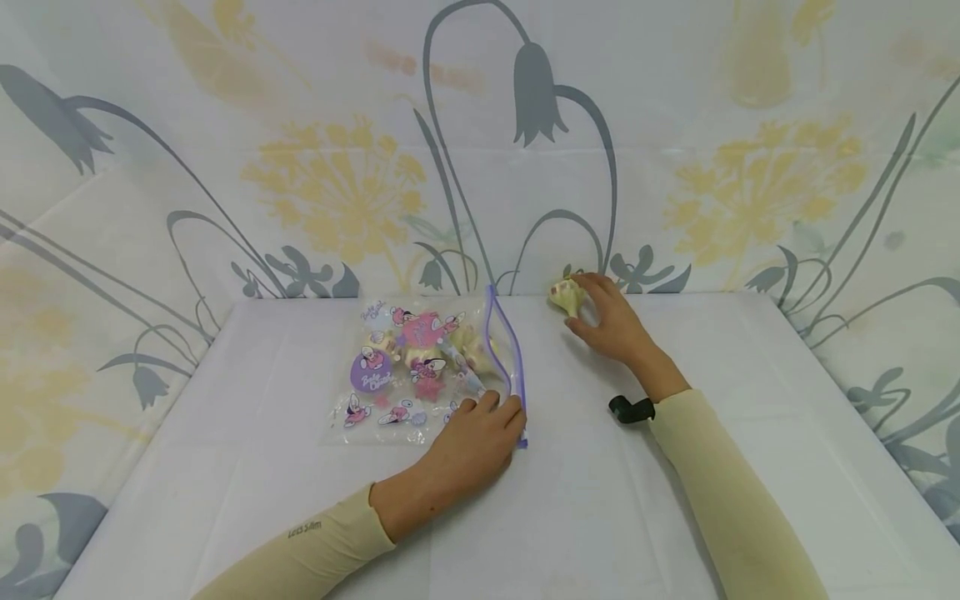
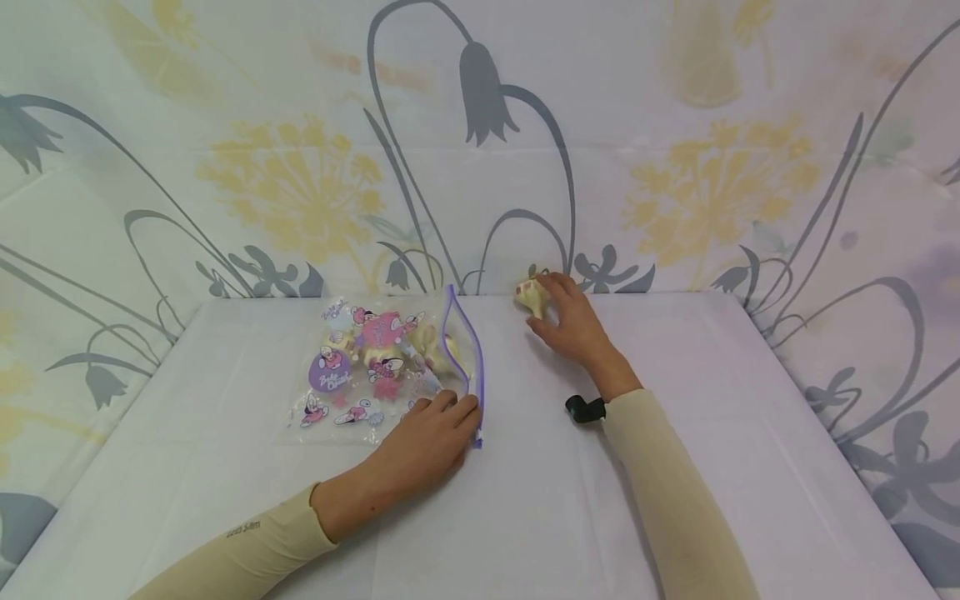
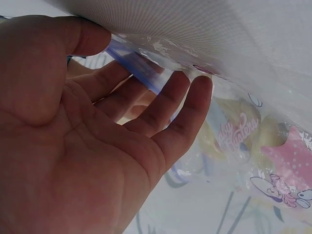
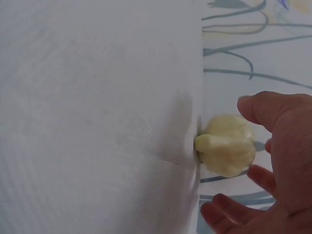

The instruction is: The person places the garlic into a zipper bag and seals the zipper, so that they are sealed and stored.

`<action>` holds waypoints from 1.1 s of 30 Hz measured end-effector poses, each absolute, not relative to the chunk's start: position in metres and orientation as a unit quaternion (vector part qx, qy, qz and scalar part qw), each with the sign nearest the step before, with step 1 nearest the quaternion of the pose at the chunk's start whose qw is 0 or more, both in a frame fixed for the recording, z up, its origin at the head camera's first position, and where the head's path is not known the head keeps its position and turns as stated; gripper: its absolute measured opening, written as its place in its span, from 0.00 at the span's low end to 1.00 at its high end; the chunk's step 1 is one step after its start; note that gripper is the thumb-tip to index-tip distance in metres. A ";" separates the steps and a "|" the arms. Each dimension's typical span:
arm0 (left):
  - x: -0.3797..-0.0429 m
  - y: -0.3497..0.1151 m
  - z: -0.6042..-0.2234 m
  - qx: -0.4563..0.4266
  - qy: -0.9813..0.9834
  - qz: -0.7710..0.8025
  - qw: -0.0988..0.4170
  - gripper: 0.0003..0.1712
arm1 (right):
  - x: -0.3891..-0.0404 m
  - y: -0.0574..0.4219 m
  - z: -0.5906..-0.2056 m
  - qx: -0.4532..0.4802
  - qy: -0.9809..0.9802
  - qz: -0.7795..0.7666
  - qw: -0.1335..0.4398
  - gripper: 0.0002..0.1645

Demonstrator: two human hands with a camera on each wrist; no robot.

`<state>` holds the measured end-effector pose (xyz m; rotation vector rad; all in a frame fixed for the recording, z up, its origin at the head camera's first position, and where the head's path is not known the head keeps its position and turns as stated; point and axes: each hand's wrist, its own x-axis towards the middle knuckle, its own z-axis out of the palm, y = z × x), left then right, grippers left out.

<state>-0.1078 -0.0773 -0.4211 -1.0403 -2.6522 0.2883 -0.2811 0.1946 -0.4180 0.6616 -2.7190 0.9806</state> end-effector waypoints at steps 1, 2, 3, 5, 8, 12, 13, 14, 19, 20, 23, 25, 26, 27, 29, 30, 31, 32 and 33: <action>-0.108 -0.077 -0.421 -0.360 -0.917 0.100 0.138 0.21 | -0.282 0.194 -0.419 0.226 -0.912 0.331 0.086 0.43; -0.108 -0.078 -0.421 -0.360 -0.917 0.100 0.138 0.21 | -0.282 0.194 -0.420 0.228 -0.911 0.332 0.084 0.44; -0.108 -0.078 -0.421 -0.359 -0.917 0.100 0.138 0.21 | -0.283 0.194 -0.421 0.229 -0.911 0.333 0.081 0.44; -0.107 -0.078 -0.421 -0.359 -0.917 0.100 0.138 0.21 | -0.283 0.194 -0.424 0.231 -0.911 0.332 0.078 0.44; -0.107 -0.078 -0.422 -0.358 -0.918 0.101 0.139 0.20 | -0.284 0.194 -0.426 0.234 -0.911 0.331 0.079 0.44; -0.107 -0.077 -0.423 -0.358 -0.918 0.101 0.141 0.20 | -0.285 0.193 -0.426 0.243 -0.909 0.328 0.085 0.44; -0.107 -0.077 -0.422 -0.358 -0.918 0.101 0.140 0.20 | -0.285 0.193 -0.426 0.245 -0.909 0.327 0.086 0.43; -0.107 -0.077 -0.422 -0.357 -0.918 0.102 0.139 0.20 | -0.285 0.193 -0.426 0.247 -0.908 0.326 0.087 0.43; -0.107 -0.077 -0.422 -0.357 -0.918 0.104 0.136 0.20 | -0.286 0.192 -0.425 0.251 -0.908 0.323 0.094 0.40; -0.107 -0.077 -0.422 -0.357 -0.918 0.105 0.137 0.20 | -0.287 0.192 -0.425 0.252 -0.907 0.323 0.096 0.39; -0.106 -0.077 -0.421 -0.357 -0.917 0.106 0.141 0.19 | -0.287 0.190 -0.424 0.253 -0.906 0.324 0.100 0.36; -0.106 -0.077 -0.421 -0.356 -0.917 0.107 0.142 0.19 | -0.287 0.188 -0.423 0.255 -0.905 0.325 0.104 0.33; -0.106 -0.077 -0.421 -0.356 -0.917 0.108 0.141 0.19 | -0.287 0.187 -0.422 0.255 -0.905 0.325 0.104 0.33; -0.106 -0.077 -0.421 -0.356 -0.918 0.108 0.140 0.19 | -0.286 0.186 -0.421 0.256 -0.904 0.326 0.103 0.32; -0.107 -0.076 -0.421 -0.356 -0.918 0.107 0.137 0.20 | -0.285 0.183 -0.419 0.256 -0.904 0.326 0.101 0.31; -0.107 -0.076 -0.422 -0.356 -0.918 0.107 0.135 0.20 | -0.284 0.182 -0.418 0.257 -0.904 0.326 0.101 0.30; -0.107 -0.076 -0.422 -0.356 -0.919 0.108 0.134 0.20 | -0.284 0.181 -0.418 0.258 -0.904 0.326 0.101 0.30; -0.107 -0.076 -0.422 -0.357 -0.918 0.108 0.133 0.20 | -0.283 0.181 -0.417 0.259 -0.904 0.326 0.101 0.30; -0.107 -0.076 -0.422 -0.357 -0.918 0.109 0.132 0.21 | -0.283 0.180 -0.417 0.261 -0.903 0.327 0.102 0.29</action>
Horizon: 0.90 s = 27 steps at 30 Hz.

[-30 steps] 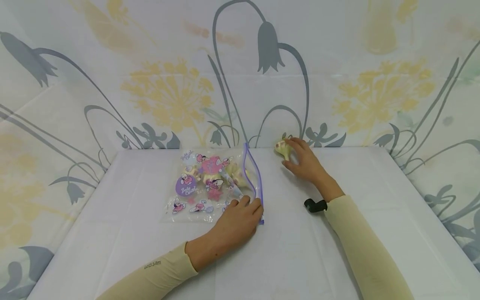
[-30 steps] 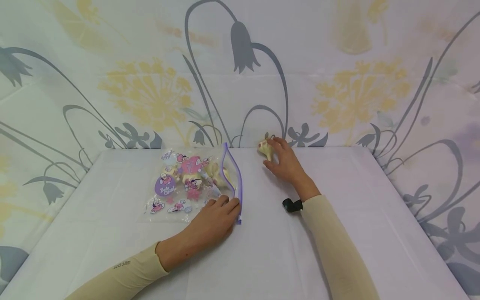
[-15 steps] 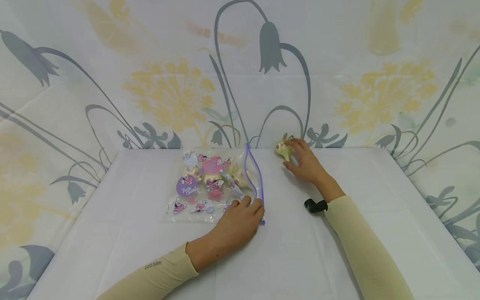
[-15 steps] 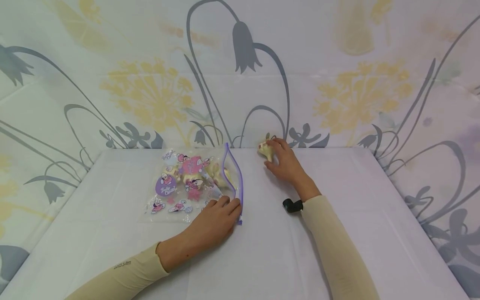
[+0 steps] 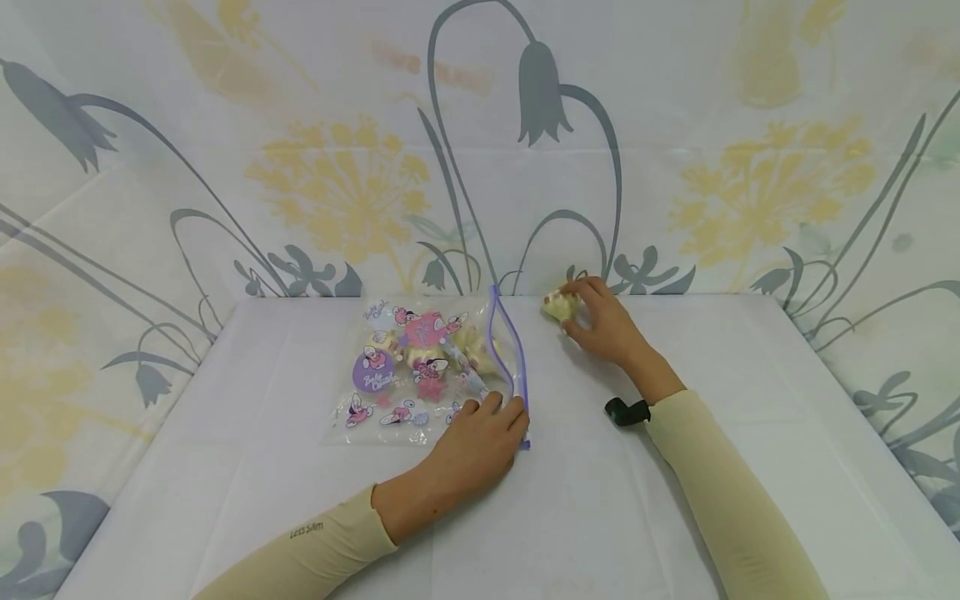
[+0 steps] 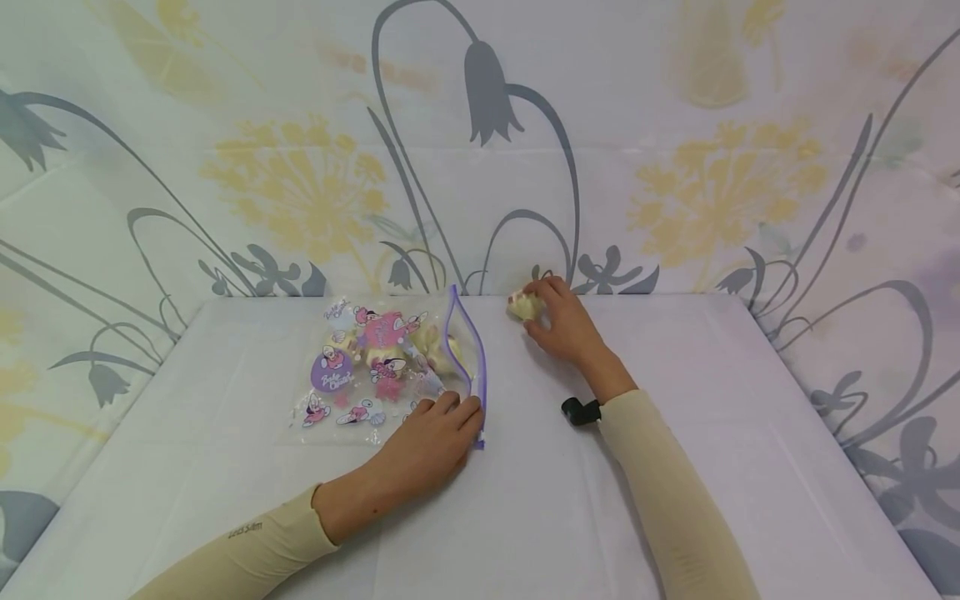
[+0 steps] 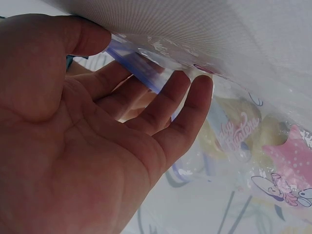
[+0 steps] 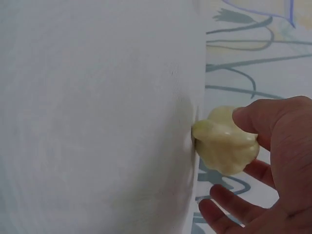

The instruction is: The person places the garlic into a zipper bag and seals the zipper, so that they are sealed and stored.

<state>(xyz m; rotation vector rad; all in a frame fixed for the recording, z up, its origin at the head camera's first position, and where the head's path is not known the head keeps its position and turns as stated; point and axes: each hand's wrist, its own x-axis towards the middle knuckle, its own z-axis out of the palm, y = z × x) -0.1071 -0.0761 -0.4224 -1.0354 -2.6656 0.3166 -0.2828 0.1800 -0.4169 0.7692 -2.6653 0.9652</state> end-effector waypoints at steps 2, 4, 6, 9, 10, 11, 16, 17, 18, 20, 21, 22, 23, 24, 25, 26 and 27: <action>-0.107 -0.076 -0.422 -0.357 -0.918 0.111 0.133 0.21 | -0.283 0.178 -0.417 0.262 -0.902 0.326 0.104 0.28; -0.106 -0.077 -0.422 -0.357 -0.917 0.113 0.136 0.21 | -0.283 0.177 -0.417 0.265 -0.901 0.327 0.104 0.27; -0.106 -0.077 -0.422 -0.357 -0.917 0.113 0.140 0.20 | -0.283 0.175 -0.417 0.269 -0.899 0.329 0.102 0.25; -0.106 -0.077 -0.421 -0.357 -0.916 0.112 0.145 0.20 | -0.282 0.172 -0.415 0.273 -0.896 0.336 0.097 0.24; -0.106 -0.077 -0.421 -0.357 -0.916 0.112 0.145 0.20 | -0.281 0.171 -0.415 0.274 -0.895 0.339 0.095 0.24; -0.106 -0.077 -0.421 -0.357 -0.916 0.113 0.145 0.20 | -0.281 0.170 -0.415 0.273 -0.894 0.342 0.092 0.24; -0.105 -0.077 -0.420 -0.356 -0.917 0.116 0.139 0.20 | -0.276 0.166 -0.415 0.276 -0.899 0.335 0.058 0.26; -0.105 -0.077 -0.420 -0.356 -0.917 0.116 0.139 0.20 | -0.275 0.165 -0.415 0.277 -0.901 0.330 0.050 0.26; -0.105 -0.077 -0.420 -0.356 -0.917 0.116 0.139 0.20 | -0.274 0.164 -0.415 0.279 -0.902 0.325 0.043 0.26; -0.105 -0.077 -0.420 -0.356 -0.917 0.115 0.139 0.19 | -0.272 0.162 -0.413 0.280 -0.906 0.315 0.031 0.25; -0.105 -0.077 -0.420 -0.356 -0.917 0.114 0.140 0.19 | -0.271 0.162 -0.412 0.280 -0.907 0.313 0.026 0.25; -0.105 -0.077 -0.420 -0.356 -0.917 0.113 0.140 0.19 | -0.270 0.162 -0.411 0.279 -0.908 0.312 0.021 0.25; -0.105 -0.077 -0.421 -0.356 -0.917 0.112 0.141 0.19 | -0.269 0.161 -0.410 0.276 -0.909 0.311 0.016 0.24; -0.105 -0.077 -0.421 -0.356 -0.917 0.112 0.141 0.19 | -0.269 0.161 -0.409 0.275 -0.910 0.311 0.010 0.24; -0.105 -0.077 -0.420 -0.356 -0.917 0.112 0.141 0.19 | -0.268 0.162 -0.407 0.275 -0.910 0.309 0.005 0.24; -0.105 -0.077 -0.421 -0.356 -0.917 0.111 0.142 0.19 | -0.267 0.162 -0.406 0.275 -0.911 0.308 0.001 0.24; -0.105 -0.077 -0.421 -0.356 -0.917 0.111 0.143 0.19 | -0.266 0.162 -0.404 0.278 -0.910 0.307 -0.004 0.24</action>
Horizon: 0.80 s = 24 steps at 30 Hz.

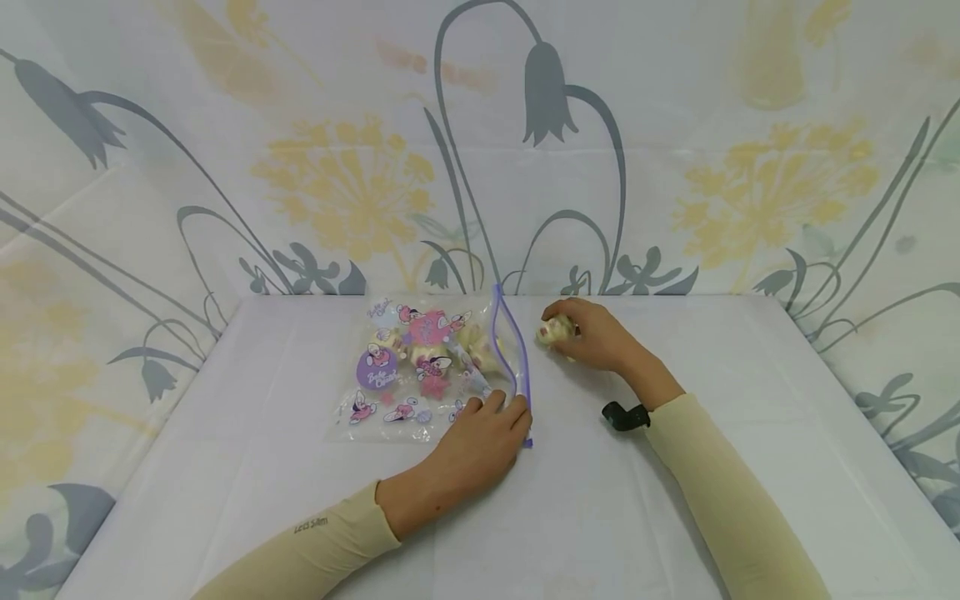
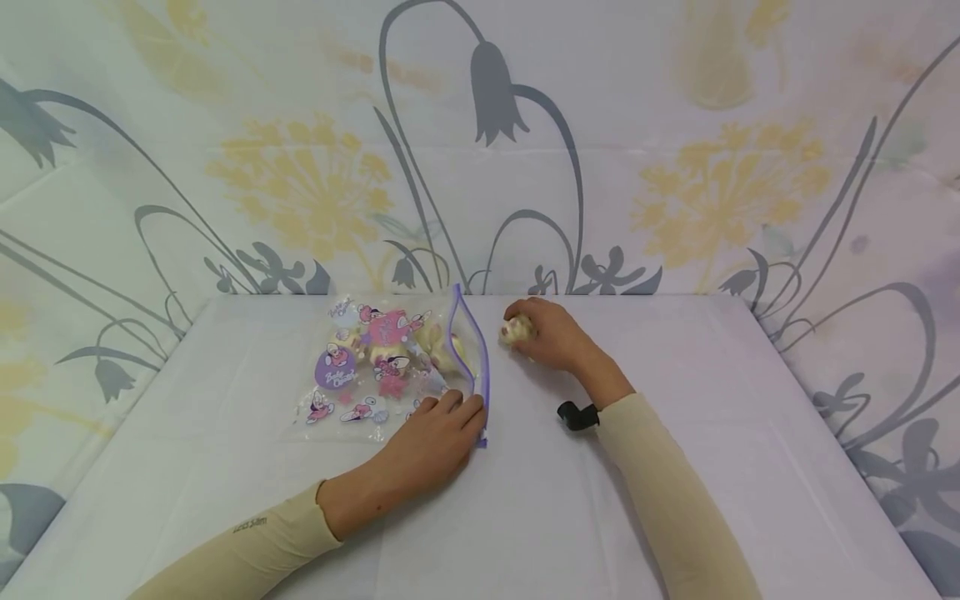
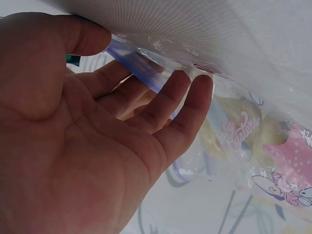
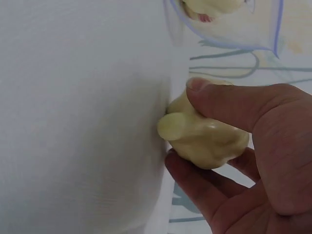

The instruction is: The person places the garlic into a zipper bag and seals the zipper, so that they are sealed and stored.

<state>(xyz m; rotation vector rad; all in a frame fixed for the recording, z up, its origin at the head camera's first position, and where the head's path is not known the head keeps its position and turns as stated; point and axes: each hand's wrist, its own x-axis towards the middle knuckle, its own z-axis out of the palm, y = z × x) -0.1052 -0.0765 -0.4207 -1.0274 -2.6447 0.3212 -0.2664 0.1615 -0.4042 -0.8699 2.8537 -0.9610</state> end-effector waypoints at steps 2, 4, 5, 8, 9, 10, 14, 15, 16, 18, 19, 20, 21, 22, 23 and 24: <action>-0.105 -0.076 -0.420 -0.357 -0.916 0.112 0.143 0.19 | -0.265 0.162 -0.401 -0.284 0.908 -0.306 0.012 0.24; -0.105 -0.076 -0.419 -0.357 -0.917 0.113 0.141 0.19 | -0.263 0.162 -0.398 -0.297 0.905 -0.304 0.014 0.25; -0.105 -0.076 -0.419 -0.357 -0.917 0.114 0.139 0.19 | -0.262 0.161 -0.397 -0.303 0.903 -0.305 0.015 0.25; -0.105 -0.076 -0.419 -0.357 -0.917 0.115 0.136 0.19 | -0.258 0.161 -0.394 -0.320 0.895 -0.310 0.020 0.26; -0.105 -0.076 -0.419 -0.357 -0.917 0.116 0.135 0.19 | -0.257 0.160 -0.393 -0.325 0.892 -0.313 0.023 0.25; -0.105 -0.076 -0.419 -0.358 -0.917 0.117 0.135 0.19 | -0.256 0.159 -0.393 -0.330 0.889 -0.317 0.028 0.25; -0.104 -0.077 -0.420 -0.360 -0.915 0.120 0.135 0.19 | -0.252 0.155 -0.389 -0.350 0.878 -0.323 0.042 0.25; -0.104 -0.077 -0.420 -0.360 -0.916 0.120 0.132 0.19 | -0.252 0.154 -0.388 -0.354 0.877 -0.321 0.044 0.25; -0.104 -0.077 -0.420 -0.360 -0.916 0.122 0.130 0.19 | -0.251 0.153 -0.387 -0.358 0.876 -0.321 0.046 0.25; -0.104 -0.077 -0.421 -0.359 -0.917 0.124 0.126 0.20 | -0.249 0.151 -0.386 -0.364 0.874 -0.318 0.050 0.25; -0.104 -0.077 -0.421 -0.359 -0.917 0.126 0.124 0.20 | -0.248 0.151 -0.386 -0.366 0.873 -0.317 0.050 0.25; -0.105 -0.076 -0.421 -0.358 -0.917 0.127 0.123 0.20 | -0.248 0.150 -0.386 -0.368 0.873 -0.316 0.052 0.25; -0.105 -0.076 -0.421 -0.358 -0.917 0.130 0.121 0.20 | -0.247 0.149 -0.385 -0.370 0.872 -0.316 0.053 0.26; -0.105 -0.076 -0.422 -0.358 -0.916 0.133 0.121 0.20 | -0.245 0.149 -0.384 -0.373 0.871 -0.317 0.055 0.26; -0.105 -0.076 -0.422 -0.357 -0.916 0.135 0.122 0.20 | -0.244 0.148 -0.383 -0.374 0.869 -0.318 0.056 0.25; -0.105 -0.076 -0.422 -0.358 -0.916 0.136 0.123 0.20 | -0.244 0.147 -0.382 -0.376 0.868 -0.318 0.056 0.25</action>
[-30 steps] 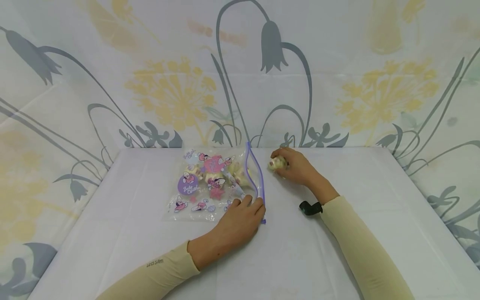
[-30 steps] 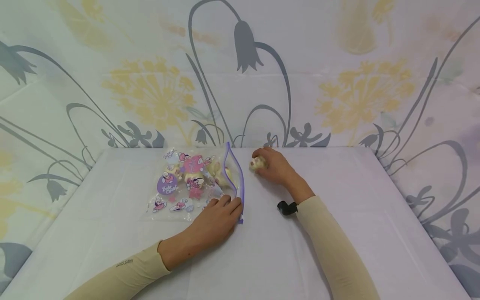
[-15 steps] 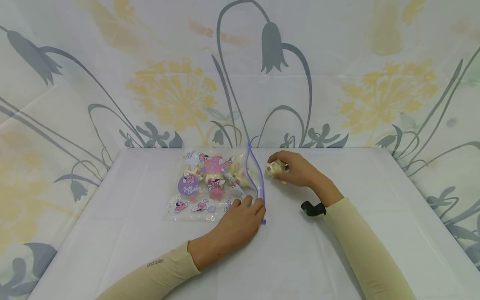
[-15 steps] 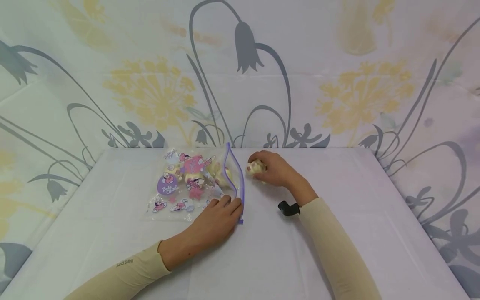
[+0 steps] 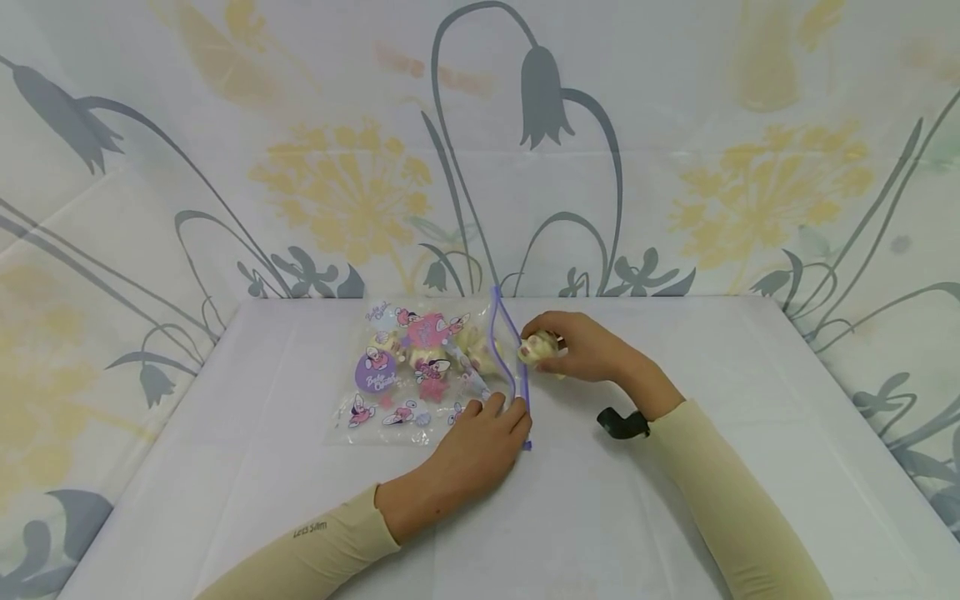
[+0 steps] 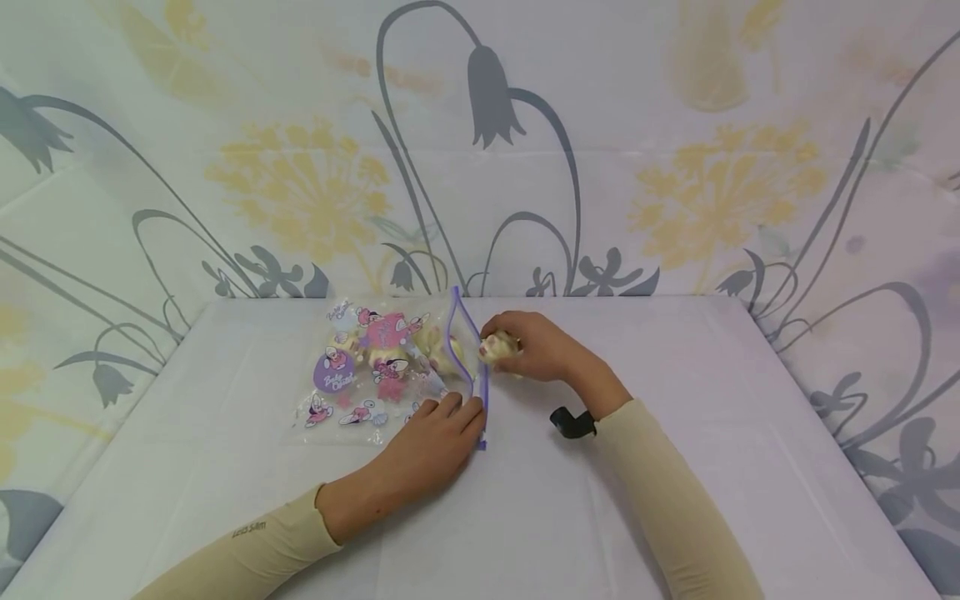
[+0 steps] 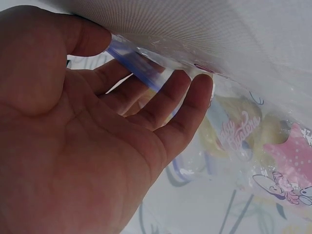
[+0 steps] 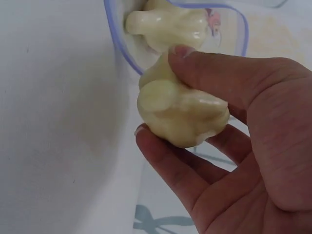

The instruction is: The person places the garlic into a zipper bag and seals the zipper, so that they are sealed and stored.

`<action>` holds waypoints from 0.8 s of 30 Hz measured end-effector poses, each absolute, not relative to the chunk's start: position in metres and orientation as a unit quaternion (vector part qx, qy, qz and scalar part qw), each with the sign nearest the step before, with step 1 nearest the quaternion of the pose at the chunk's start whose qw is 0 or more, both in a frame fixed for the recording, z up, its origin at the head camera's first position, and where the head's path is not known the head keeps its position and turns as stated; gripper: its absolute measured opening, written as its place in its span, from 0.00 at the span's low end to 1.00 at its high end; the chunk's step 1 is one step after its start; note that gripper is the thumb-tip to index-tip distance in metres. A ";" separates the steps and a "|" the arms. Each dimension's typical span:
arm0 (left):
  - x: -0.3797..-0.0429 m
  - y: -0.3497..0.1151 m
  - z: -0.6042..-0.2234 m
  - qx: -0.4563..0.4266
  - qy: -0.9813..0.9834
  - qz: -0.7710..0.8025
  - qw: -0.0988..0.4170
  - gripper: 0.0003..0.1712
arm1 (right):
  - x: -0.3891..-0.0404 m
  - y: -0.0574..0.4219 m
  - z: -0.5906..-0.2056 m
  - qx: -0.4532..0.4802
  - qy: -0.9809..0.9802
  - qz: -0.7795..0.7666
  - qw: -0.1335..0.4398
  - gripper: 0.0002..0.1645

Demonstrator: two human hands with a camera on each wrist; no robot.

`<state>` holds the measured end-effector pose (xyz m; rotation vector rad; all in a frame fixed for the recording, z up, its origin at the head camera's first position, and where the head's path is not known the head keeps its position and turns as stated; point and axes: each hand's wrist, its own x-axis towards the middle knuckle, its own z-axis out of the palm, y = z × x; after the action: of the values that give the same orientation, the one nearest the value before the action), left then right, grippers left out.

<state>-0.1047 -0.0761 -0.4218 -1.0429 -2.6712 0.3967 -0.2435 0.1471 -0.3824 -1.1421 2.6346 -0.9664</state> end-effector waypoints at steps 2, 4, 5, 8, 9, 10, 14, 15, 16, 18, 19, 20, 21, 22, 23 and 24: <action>-0.105 -0.076 -0.423 -0.358 -0.915 0.139 0.127 0.19 | -0.242 0.145 -0.381 -0.381 0.865 -0.322 0.058 0.25; -0.105 -0.076 -0.423 -0.359 -0.913 0.142 0.132 0.19 | -0.240 0.144 -0.381 -0.384 0.862 -0.326 0.060 0.25; -0.105 -0.076 -0.423 -0.360 -0.912 0.142 0.135 0.19 | -0.240 0.143 -0.381 -0.386 0.859 -0.330 0.061 0.25; -0.105 -0.077 -0.424 -0.363 -0.909 0.144 0.142 0.20 | -0.239 0.140 -0.382 -0.390 0.856 -0.333 0.062 0.26; -0.105 -0.077 -0.424 -0.364 -0.909 0.145 0.144 0.20 | -0.239 0.139 -0.383 -0.391 0.856 -0.333 0.062 0.26; -0.105 -0.077 -0.424 -0.365 -0.908 0.145 0.145 0.20 | -0.238 0.139 -0.383 -0.391 0.856 -0.333 0.061 0.26; -0.105 -0.077 -0.424 -0.365 -0.908 0.146 0.142 0.19 | -0.238 0.134 -0.386 -0.389 0.862 -0.322 0.050 0.26; -0.105 -0.077 -0.424 -0.365 -0.909 0.146 0.140 0.19 | -0.237 0.133 -0.386 -0.389 0.863 -0.319 0.048 0.25; -0.105 -0.077 -0.424 -0.365 -0.909 0.146 0.138 0.20 | -0.237 0.132 -0.387 -0.388 0.865 -0.315 0.045 0.25; -0.106 -0.077 -0.424 -0.365 -0.909 0.145 0.137 0.20 | -0.237 0.129 -0.388 -0.389 0.868 -0.305 0.040 0.25; -0.106 -0.077 -0.424 -0.366 -0.909 0.145 0.138 0.20 | -0.236 0.128 -0.388 -0.389 0.870 -0.300 0.039 0.24; -0.106 -0.077 -0.424 -0.366 -0.909 0.145 0.140 0.19 | -0.236 0.127 -0.388 -0.390 0.871 -0.297 0.036 0.24; -0.106 -0.077 -0.424 -0.366 -0.908 0.146 0.142 0.19 | -0.235 0.126 -0.388 -0.390 0.873 -0.292 0.034 0.24; -0.106 -0.077 -0.424 -0.366 -0.907 0.147 0.144 0.19 | -0.234 0.125 -0.388 -0.391 0.874 -0.288 0.031 0.24; -0.106 -0.077 -0.425 -0.366 -0.907 0.148 0.147 0.19 | -0.234 0.125 -0.388 -0.391 0.875 -0.285 0.030 0.24; -0.106 -0.077 -0.425 -0.367 -0.906 0.149 0.149 0.19 | -0.233 0.124 -0.388 -0.392 0.875 -0.283 0.028 0.24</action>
<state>-0.1056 -0.0774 -0.4247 -1.0536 -2.6052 0.4286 -0.2326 0.1239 -0.3877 -1.2089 2.7008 -0.8724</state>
